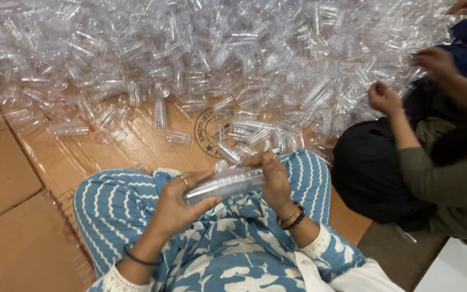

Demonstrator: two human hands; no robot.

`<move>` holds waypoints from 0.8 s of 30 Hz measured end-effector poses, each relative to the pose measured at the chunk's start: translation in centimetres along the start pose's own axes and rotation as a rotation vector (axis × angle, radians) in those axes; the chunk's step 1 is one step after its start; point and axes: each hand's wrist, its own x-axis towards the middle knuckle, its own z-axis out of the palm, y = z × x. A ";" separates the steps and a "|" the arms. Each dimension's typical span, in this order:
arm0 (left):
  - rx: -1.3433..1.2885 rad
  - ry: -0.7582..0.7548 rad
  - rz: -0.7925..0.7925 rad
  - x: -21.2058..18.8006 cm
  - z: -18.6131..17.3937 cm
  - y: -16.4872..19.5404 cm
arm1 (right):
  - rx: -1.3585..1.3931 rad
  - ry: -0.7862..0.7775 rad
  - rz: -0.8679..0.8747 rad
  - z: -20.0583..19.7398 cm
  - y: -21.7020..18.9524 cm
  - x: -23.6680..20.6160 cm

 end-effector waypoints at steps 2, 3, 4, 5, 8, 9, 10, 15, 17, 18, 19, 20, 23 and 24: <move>-0.025 -0.016 -0.131 0.1 0.4 0.4 | 0.061 0.048 0.088 -0.2 0.2 0.2; -0.185 -0.050 -0.136 0.1 0.3 0.6 | 0.104 0.069 0.126 -0.3 0.1 0.5; -0.346 -0.082 -0.141 0.1 0.2 0.8 | 0.147 0.088 0.163 -0.5 -0.1 0.9; -0.506 -0.116 -0.149 0.2 0.1 0.9 | 0.276 0.113 0.183 -0.5 -0.4 1.2; -0.754 -0.156 0.110 0.5 0.8 0.7 | 0.536 0.125 0.204 0.6 -0.7 1.7; -0.676 -0.136 0.086 0.4 1.7 0.5 | 0.535 0.087 0.183 1.5 -0.5 1.6; -0.598 -0.115 0.064 0.3 3.1 0.2 | 0.532 0.048 0.161 2.6 0.0 1.5; -0.347 0.318 -0.339 -3.7 3.8 -4.0 | -0.225 -0.195 -0.054 7.9 4.2 0.1; -0.053 0.562 -0.206 -6.9 -0.2 -6.6 | -0.220 -0.308 0.018 8.2 5.6 -0.1; -0.003 0.724 -0.246 -8.8 -2.5 -7.9 | -0.215 -0.368 0.050 8.0 6.3 0.0; 0.040 0.879 -0.296 -11.1 -4.9 -8.8 | -0.285 -0.401 0.074 7.6 6.8 0.2; 0.083 1.042 -0.352 -13.4 -7.2 -9.5 | -0.354 -0.434 0.093 6.8 7.1 0.5; 0.199 1.332 -0.547 -17.9 -7.4 -11.9 | -0.511 -0.478 0.195 3.8 7.8 2.1; 0.221 1.383 -0.626 -19.3 -7.3 -12.4 | -0.591 -0.459 0.119 2.7 8.0 2.9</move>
